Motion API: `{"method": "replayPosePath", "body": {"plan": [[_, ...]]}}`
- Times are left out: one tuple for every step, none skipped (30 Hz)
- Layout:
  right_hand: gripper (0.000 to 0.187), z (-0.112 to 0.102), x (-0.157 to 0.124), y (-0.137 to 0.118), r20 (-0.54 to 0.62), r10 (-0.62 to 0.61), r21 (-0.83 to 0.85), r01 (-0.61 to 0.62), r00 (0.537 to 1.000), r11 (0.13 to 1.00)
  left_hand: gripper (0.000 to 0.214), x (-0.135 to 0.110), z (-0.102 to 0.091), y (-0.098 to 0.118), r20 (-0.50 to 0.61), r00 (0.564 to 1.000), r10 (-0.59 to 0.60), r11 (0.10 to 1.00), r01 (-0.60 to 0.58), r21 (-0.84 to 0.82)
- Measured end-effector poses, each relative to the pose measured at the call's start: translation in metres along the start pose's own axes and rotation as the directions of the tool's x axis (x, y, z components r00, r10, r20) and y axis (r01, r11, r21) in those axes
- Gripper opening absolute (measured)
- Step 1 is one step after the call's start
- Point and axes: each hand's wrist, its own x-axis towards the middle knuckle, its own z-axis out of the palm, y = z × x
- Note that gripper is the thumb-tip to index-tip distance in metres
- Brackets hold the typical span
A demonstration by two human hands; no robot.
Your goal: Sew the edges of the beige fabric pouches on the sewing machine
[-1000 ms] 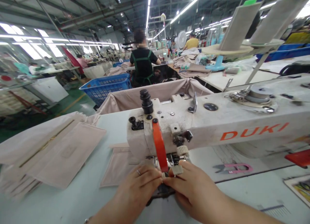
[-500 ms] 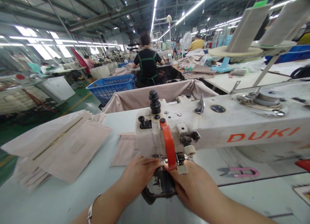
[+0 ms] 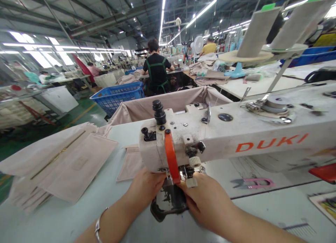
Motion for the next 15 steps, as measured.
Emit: {"method": "replayPosePath", "body": {"plan": [[0.040,0.000,0.000,0.000,-0.002,-0.003,-0.007,0.003,1.000,1.000,0.026,0.000,0.000,0.001,0.012,1.000,-0.010,1.000,0.010,0.006],[0.038,0.000,0.000,0.001,-0.004,-0.009,-0.009,0.009,1.000,1.000,0.026,0.000,-0.002,0.003,0.023,1.000,-0.021,1.000,0.021,0.012],[0.036,0.000,0.000,0.002,-0.007,-0.020,-0.002,0.020,1.000,1.000,0.026,0.001,-0.005,0.006,0.033,0.999,-0.034,0.999,0.033,0.018],[0.034,0.000,0.000,0.002,-0.014,-0.032,0.009,0.032,0.999,0.999,0.026,0.003,-0.009,0.011,0.041,0.998,-0.042,0.999,0.041,0.025],[0.033,0.001,-0.001,0.003,-0.028,-0.043,0.018,0.044,0.999,0.999,0.025,0.004,-0.014,0.017,0.049,0.998,-0.046,0.999,0.045,0.029],[0.031,0.002,-0.002,0.004,-0.047,-0.054,0.024,0.055,0.997,0.998,0.025,0.006,-0.020,0.023,0.065,0.997,-0.047,0.999,0.045,0.023],[0.031,0.002,-0.003,0.005,-0.070,-0.065,0.025,0.067,0.995,0.997,0.025,0.009,-0.027,0.030,0.097,0.994,-0.046,0.999,0.047,0.000],[0.030,0.003,-0.004,0.005,-0.092,-0.075,0.021,0.077,0.993,0.997,0.024,0.010,-0.033,0.036,0.141,0.989,-0.046,0.998,0.051,-0.037],[0.029,0.003,-0.004,0.006,-0.108,-0.081,0.015,0.084,0.991,0.996,0.024,0.011,-0.039,0.041,0.186,0.982,-0.044,0.995,0.060,-0.082],[0.027,0.003,-0.005,0.006,-0.119,-0.084,0.010,0.085,0.989,0.996,0.023,0.012,-0.043,0.045,0.225,0.974,-0.033,0.990,0.063,-0.125],[0.026,0.003,-0.006,0.007,-0.124,-0.084,0.010,0.085,0.989,0.996,0.023,0.010,-0.045,0.048,0.246,0.969,-0.019,0.986,0.058,-0.154],[0.027,0.003,-0.006,0.007,-0.125,-0.089,0.017,0.092,0.988,0.996,0.023,0.008,-0.046,0.049,0.243,0.970,0.000,0.986,0.041,-0.162],[0.028,0.002,-0.006,0.007,-0.123,-0.105,0.029,0.109,0.987,0.994,0.024,0.004,-0.044,0.049,0.213,0.977,0.018,0.989,0.014,-0.147],[0.031,0.002,-0.007,0.008,-0.115,-0.132,0.045,0.138,0.985,0.989,0.026,-0.001,-0.041,0.049,0.167,0.985,0.035,0.993,-0.016,-0.117],[0.033,0.001,-0.007,0.008,-0.101,-0.166,0.061,0.172,0.981,0.983,0.030,-0.006,-0.037,0.048,0.117,0.992,0.054,0.996,-0.044,-0.083]]}}
